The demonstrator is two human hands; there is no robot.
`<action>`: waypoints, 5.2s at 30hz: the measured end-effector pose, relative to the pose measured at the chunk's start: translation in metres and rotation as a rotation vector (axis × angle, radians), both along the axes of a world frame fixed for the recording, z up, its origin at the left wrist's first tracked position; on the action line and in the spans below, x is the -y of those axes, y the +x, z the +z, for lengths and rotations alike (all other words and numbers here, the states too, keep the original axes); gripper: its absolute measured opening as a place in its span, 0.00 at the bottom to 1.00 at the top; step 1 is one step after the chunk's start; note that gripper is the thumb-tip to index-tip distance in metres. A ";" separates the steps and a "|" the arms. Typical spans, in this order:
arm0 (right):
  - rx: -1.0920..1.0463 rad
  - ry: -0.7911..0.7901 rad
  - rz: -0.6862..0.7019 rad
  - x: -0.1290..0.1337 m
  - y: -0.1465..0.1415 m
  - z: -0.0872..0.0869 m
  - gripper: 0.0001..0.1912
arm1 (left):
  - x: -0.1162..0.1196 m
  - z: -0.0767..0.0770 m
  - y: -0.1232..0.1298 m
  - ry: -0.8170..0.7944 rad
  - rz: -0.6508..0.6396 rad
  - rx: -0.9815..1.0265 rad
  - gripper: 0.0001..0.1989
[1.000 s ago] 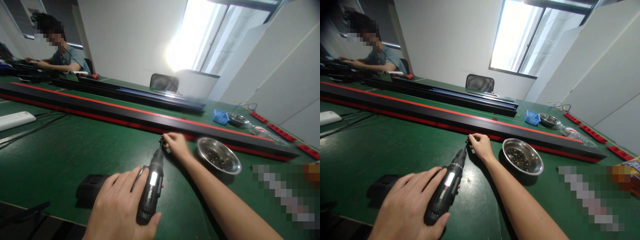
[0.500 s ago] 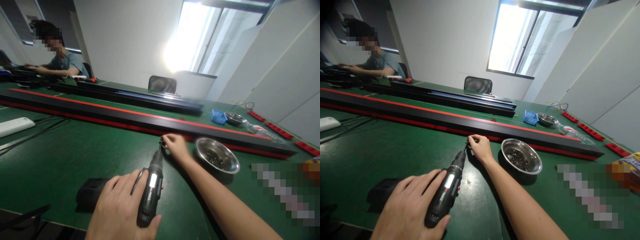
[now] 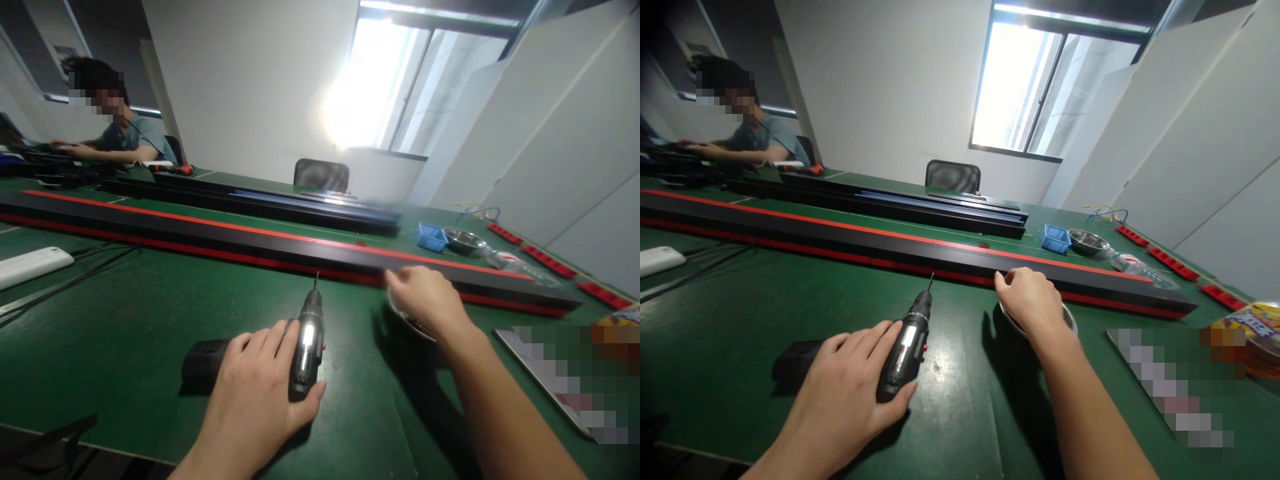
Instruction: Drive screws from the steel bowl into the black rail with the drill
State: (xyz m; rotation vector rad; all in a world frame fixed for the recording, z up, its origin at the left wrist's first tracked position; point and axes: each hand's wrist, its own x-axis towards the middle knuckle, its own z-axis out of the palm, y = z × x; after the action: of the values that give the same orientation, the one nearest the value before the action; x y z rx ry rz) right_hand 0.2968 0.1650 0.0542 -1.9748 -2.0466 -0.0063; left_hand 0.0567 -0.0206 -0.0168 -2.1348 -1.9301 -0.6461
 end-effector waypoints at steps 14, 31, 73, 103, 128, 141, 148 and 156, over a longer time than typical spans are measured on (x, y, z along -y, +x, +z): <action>0.183 -0.367 0.037 -0.019 0.049 -0.030 0.18 | -0.014 0.011 -0.007 -0.098 -0.013 -0.052 0.32; 0.098 -0.404 0.052 -0.034 0.063 -0.032 0.07 | 0.015 -0.002 -0.009 -0.090 -0.059 0.022 0.39; -0.809 -0.316 0.465 -0.017 -0.074 -0.074 0.18 | 0.032 -0.010 -0.008 0.167 -0.099 -0.038 0.38; -0.489 0.128 0.501 0.009 -0.064 -0.057 0.14 | 0.005 -0.004 -0.003 -0.005 -0.034 0.025 0.35; 0.095 -0.277 0.083 -0.013 0.059 -0.042 0.12 | -0.015 0.008 0.000 -0.077 0.020 -0.064 0.31; 0.110 -0.278 0.036 -0.017 0.064 -0.045 0.12 | 0.000 -0.001 -0.005 -0.047 -0.023 -0.049 0.34; -0.192 -0.152 0.092 -0.015 0.057 -0.034 0.11 | 0.023 -0.012 -0.012 0.137 -0.103 -0.060 0.36; -0.694 -0.066 0.410 0.011 -0.017 -0.016 0.18 | 0.024 -0.012 -0.007 0.133 -0.083 0.073 0.35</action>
State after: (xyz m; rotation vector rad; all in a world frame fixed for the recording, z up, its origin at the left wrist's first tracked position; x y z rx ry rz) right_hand 0.2800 0.1535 0.0378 -1.2790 -1.9156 0.7292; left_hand 0.0495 -0.0449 -0.0287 -2.1466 -1.7865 -0.8539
